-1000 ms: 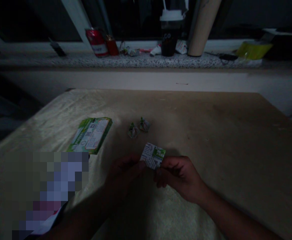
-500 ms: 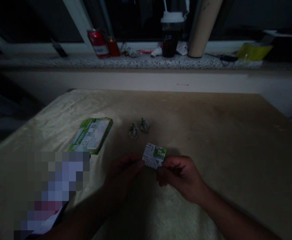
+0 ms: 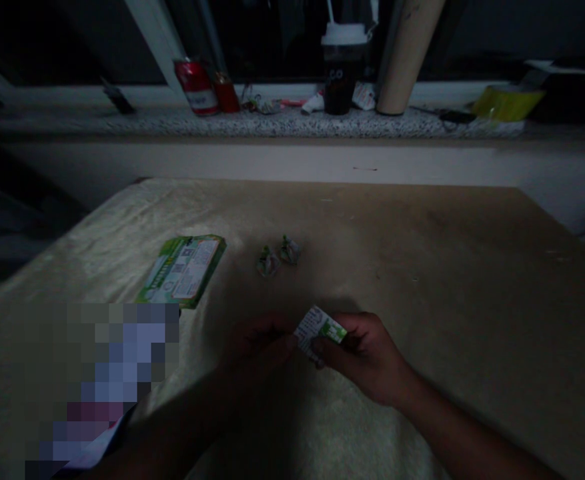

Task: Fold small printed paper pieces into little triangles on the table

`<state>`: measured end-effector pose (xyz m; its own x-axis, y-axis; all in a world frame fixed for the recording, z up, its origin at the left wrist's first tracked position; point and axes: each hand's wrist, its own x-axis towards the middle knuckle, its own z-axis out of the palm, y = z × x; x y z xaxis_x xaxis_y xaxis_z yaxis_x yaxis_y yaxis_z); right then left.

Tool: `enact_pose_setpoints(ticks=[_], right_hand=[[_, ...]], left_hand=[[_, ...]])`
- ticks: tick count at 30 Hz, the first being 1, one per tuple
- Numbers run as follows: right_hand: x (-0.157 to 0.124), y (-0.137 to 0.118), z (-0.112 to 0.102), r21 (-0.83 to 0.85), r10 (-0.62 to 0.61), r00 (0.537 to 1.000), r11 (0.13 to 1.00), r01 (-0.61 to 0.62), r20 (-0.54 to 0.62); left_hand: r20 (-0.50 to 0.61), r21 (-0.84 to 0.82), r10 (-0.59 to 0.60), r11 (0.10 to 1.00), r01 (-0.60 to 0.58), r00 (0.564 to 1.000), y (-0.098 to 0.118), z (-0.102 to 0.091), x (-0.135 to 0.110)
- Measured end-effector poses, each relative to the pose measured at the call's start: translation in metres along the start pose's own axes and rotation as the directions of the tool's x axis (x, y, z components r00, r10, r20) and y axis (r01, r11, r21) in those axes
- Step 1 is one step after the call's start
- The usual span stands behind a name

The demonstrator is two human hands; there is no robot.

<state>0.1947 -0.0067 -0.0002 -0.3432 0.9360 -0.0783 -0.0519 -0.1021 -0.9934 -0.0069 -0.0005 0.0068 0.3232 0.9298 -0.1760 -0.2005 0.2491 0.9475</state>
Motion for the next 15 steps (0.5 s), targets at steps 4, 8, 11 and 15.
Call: enact_pose_setpoints(ticks=[4, 8, 11, 15], right_hand=[[-0.0015, 0.0029, -0.0011, -0.139, 0.001, 0.998, 0.990, 0.008, 0.068], [-0.0024, 0.0053, 0.0000, -0.197, -0.006, 0.989, 0.980, 0.035, 0.145], [-0.0020, 0.0042, 0.0011, -0.192, -0.009, 0.985, 0.980, 0.042, 0.170], [-0.0013, 0.0022, 0.0019, -0.188, -0.023, 0.984, 0.980, 0.057, 0.176]], left_hand=[[0.000, 0.127, 0.009, 0.992, -0.009, 1.000, -0.0030, -0.0005, 0.0001], [0.001, 0.205, 0.044, 0.978, -0.043, 0.999, -0.0070, -0.0006, 0.0012], [-0.003, 0.161, 0.034, 0.986, -0.033, 0.999, -0.0072, 0.0008, 0.0017], [-0.031, 0.043, -0.024, 0.999, 0.026, 0.999, -0.0052, 0.0032, 0.0019]])
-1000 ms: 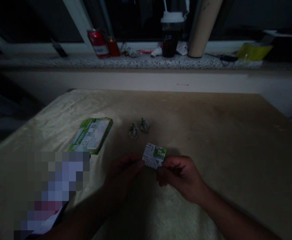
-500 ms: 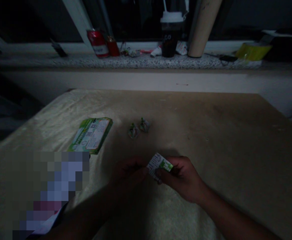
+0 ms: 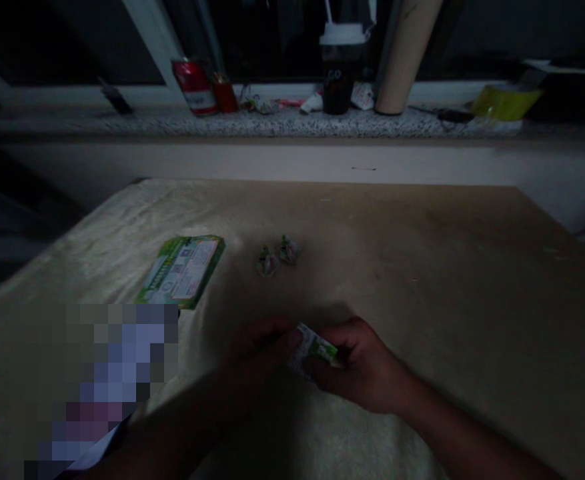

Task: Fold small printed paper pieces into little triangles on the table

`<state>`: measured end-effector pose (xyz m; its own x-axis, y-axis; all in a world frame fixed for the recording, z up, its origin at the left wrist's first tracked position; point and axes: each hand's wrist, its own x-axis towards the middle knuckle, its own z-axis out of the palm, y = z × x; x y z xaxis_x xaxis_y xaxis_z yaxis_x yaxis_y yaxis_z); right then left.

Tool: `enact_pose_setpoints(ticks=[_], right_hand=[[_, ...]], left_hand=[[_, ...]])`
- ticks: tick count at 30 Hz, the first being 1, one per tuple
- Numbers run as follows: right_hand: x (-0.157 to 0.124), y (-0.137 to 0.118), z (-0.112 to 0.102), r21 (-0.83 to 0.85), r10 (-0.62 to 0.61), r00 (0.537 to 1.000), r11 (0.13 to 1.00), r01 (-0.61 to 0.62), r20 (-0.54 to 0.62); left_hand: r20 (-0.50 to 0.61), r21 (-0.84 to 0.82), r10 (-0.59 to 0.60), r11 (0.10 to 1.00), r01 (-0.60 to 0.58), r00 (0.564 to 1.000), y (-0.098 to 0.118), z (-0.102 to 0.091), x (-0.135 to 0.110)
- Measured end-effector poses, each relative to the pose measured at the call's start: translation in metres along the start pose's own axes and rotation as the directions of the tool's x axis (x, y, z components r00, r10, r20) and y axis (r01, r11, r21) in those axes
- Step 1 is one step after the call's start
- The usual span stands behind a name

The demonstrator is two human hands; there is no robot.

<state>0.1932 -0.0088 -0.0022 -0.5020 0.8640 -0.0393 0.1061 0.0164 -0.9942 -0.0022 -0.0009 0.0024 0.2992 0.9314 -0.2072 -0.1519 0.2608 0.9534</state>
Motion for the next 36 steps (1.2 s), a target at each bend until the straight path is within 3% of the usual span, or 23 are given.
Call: enact_pose_setpoints(ticks=[3, 7, 11, 14, 17, 21, 25, 29, 36], right_hand=[[0.001, -0.001, 0.001, -0.001, -0.013, 0.998, 1.000, 0.013, -0.054], [0.002, -0.002, 0.001, 0.024, -0.034, 0.969, 0.999, 0.041, -0.244], [0.004, -0.007, -0.001, 0.011, -0.104, 0.893, 0.993, 0.121, -0.437], [0.003, -0.013, -0.002, -0.181, -0.240, 0.815, 0.969, 0.168, -0.527], [0.002, -0.019, -0.004, -0.448, -0.458, 0.755, 0.860, 0.244, -0.469], [0.000, -0.024, -0.003, -0.570, -0.602, 0.711, 0.748, 0.341, -0.364], [0.000, -0.022, -0.002, -0.549, -0.595, 0.709, 0.761, 0.346, -0.378], [0.001, -0.017, -0.002, -0.420, -0.570, 0.732, 0.807, 0.415, -0.373], [0.000, -0.015, -0.005, -0.227, -0.450, 0.768, 0.893, 0.389, -0.455]], left_hand=[[-0.019, -0.005, 0.026, 1.000, -0.026, 0.999, 0.001, 0.000, 0.000], [-0.078, 0.086, 0.174, 0.982, -0.167, 0.982, 0.002, -0.004, -0.001], [-0.122, 0.309, 0.291, 0.920, -0.242, 0.949, 0.003, -0.007, -0.002], [-0.106, 0.331, 0.282, 0.914, -0.234, 0.953, 0.003, -0.008, -0.006], [-0.048, 0.300, 0.299, 0.914, -0.272, 0.953, 0.000, -0.009, -0.009], [0.076, 0.311, 0.349, 0.882, -0.354, 0.934, -0.002, -0.013, -0.009], [0.062, 0.227, 0.299, 0.925, -0.305, 0.952, -0.001, -0.014, -0.002], [0.067, 0.128, 0.312, 0.939, -0.318, 0.948, -0.003, -0.015, 0.004], [0.007, 0.144, 0.316, 0.939, -0.314, 0.949, 0.002, -0.014, -0.002]])
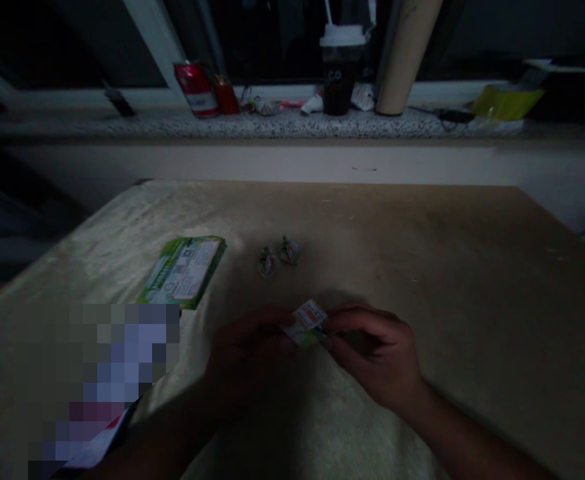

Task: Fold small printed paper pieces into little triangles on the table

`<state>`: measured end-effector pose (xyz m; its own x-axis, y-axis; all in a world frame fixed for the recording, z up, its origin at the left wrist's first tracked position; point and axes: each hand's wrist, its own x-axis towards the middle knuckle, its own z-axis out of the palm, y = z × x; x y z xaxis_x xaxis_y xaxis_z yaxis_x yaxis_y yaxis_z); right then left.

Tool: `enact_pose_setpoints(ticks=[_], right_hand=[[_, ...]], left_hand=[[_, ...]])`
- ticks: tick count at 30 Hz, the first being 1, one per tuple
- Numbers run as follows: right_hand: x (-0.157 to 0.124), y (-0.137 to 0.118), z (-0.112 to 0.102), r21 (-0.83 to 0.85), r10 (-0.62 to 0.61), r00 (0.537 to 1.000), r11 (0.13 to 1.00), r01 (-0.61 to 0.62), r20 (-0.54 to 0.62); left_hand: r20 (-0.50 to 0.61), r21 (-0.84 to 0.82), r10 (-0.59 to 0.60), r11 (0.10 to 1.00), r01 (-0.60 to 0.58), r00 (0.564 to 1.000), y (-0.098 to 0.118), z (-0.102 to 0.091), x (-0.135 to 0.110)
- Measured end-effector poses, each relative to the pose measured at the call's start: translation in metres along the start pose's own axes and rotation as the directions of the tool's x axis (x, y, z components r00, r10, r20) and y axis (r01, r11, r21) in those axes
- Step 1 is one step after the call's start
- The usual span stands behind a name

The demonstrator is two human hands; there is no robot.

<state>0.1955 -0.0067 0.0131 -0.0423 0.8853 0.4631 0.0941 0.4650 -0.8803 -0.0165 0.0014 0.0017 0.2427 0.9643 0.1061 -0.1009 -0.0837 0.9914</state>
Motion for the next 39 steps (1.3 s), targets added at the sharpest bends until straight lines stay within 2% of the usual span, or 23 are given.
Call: enact_pose_setpoints(ticks=[9, 15, 23, 33, 36, 39], right_hand=[[-0.004, 0.004, 0.002, 0.085, 0.141, 0.990, 0.987, -0.140, -0.014], [-0.007, 0.006, 0.005, 0.101, 0.198, 0.980, 0.975, -0.196, -0.014], [-0.006, 0.005, 0.015, 0.108, 0.200, 0.979, 0.975, -0.196, -0.035], [-0.005, 0.002, 0.018, 0.076, 0.135, 0.989, 0.989, -0.130, -0.057], [-0.005, 0.001, 0.016, 0.071, 0.123, 0.991, 0.990, -0.119, -0.057], [-0.005, -0.001, 0.015, 0.060, 0.119, 0.992, 0.991, -0.117, -0.038]], left_hand=[[-0.058, -0.058, -0.098, 0.994, 0.094, 0.994, 0.005, 0.004, 0.002], [-0.090, -0.038, -0.093, 0.995, 0.090, 0.992, 0.009, 0.009, 0.000], [-0.170, -0.002, -0.054, 0.999, 0.055, 0.984, 0.000, 0.015, -0.001], [-0.159, 0.085, 0.045, 0.996, -0.032, 0.986, -0.002, 0.018, -0.007], [-0.149, 0.062, 0.023, 0.998, -0.014, 0.989, -0.005, 0.016, -0.008], [-0.128, 0.002, -0.061, 0.998, 0.062, 0.990, -0.007, 0.014, -0.007]])
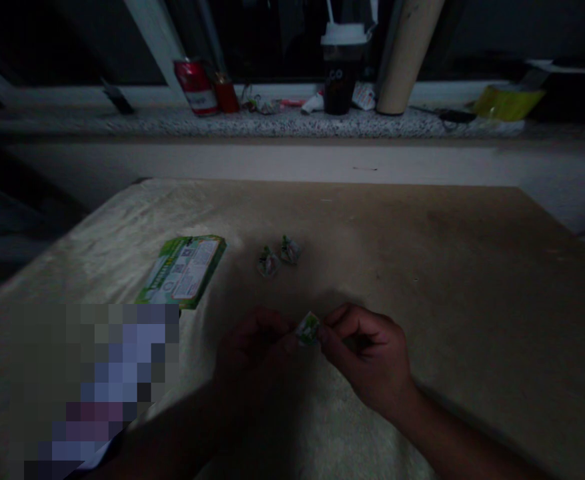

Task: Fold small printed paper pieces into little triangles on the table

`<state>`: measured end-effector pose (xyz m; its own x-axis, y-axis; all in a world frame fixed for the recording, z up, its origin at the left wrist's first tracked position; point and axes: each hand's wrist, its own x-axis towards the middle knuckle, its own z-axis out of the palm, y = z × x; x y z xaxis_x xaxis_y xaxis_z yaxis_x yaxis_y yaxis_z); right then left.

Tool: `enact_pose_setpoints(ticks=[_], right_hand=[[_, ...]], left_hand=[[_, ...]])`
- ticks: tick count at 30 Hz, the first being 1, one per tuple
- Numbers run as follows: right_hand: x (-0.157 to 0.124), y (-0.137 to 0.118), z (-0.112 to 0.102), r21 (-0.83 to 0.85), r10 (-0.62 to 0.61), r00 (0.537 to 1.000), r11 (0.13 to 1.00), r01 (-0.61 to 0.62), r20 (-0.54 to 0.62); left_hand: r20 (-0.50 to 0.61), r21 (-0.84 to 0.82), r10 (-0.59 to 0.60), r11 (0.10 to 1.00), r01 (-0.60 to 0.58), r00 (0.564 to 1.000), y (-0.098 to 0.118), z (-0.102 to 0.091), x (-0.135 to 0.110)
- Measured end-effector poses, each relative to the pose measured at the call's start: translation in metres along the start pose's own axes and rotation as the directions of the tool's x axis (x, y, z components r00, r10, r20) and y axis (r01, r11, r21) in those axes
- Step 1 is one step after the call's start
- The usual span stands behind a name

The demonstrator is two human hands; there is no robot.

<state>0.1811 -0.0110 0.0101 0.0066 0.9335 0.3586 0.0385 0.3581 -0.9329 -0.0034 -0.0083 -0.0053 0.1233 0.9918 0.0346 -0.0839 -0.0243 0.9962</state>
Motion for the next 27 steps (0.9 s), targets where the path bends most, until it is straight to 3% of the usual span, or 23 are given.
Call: enact_pose_setpoints(ticks=[6, 21, 25, 27], right_hand=[[0.0003, -0.0027, -0.0009, -0.046, -0.060, 0.994, 0.997, 0.064, 0.096], [0.0032, -0.0030, -0.0036, -0.108, -0.107, 0.977, 0.986, 0.128, 0.184], [0.0013, 0.0013, -0.0056, -0.101, -0.070, 0.977, 0.991, 0.091, 0.203], [-0.0004, 0.0037, -0.0063, -0.089, 0.008, 0.987, 0.996, 0.006, 0.163]], left_hand=[[0.124, -0.097, -0.176, 0.977, 0.189, 0.976, -0.0001, 0.0003, 0.0024], [0.145, 0.046, -0.122, 0.992, 0.116, 0.982, 0.0064, -0.0014, 0.0029], [0.144, 0.072, -0.141, 0.989, 0.132, 0.979, 0.0071, -0.0035, 0.0041], [0.121, 0.060, -0.122, 0.991, 0.115, 0.985, 0.0085, -0.0040, 0.0051]])
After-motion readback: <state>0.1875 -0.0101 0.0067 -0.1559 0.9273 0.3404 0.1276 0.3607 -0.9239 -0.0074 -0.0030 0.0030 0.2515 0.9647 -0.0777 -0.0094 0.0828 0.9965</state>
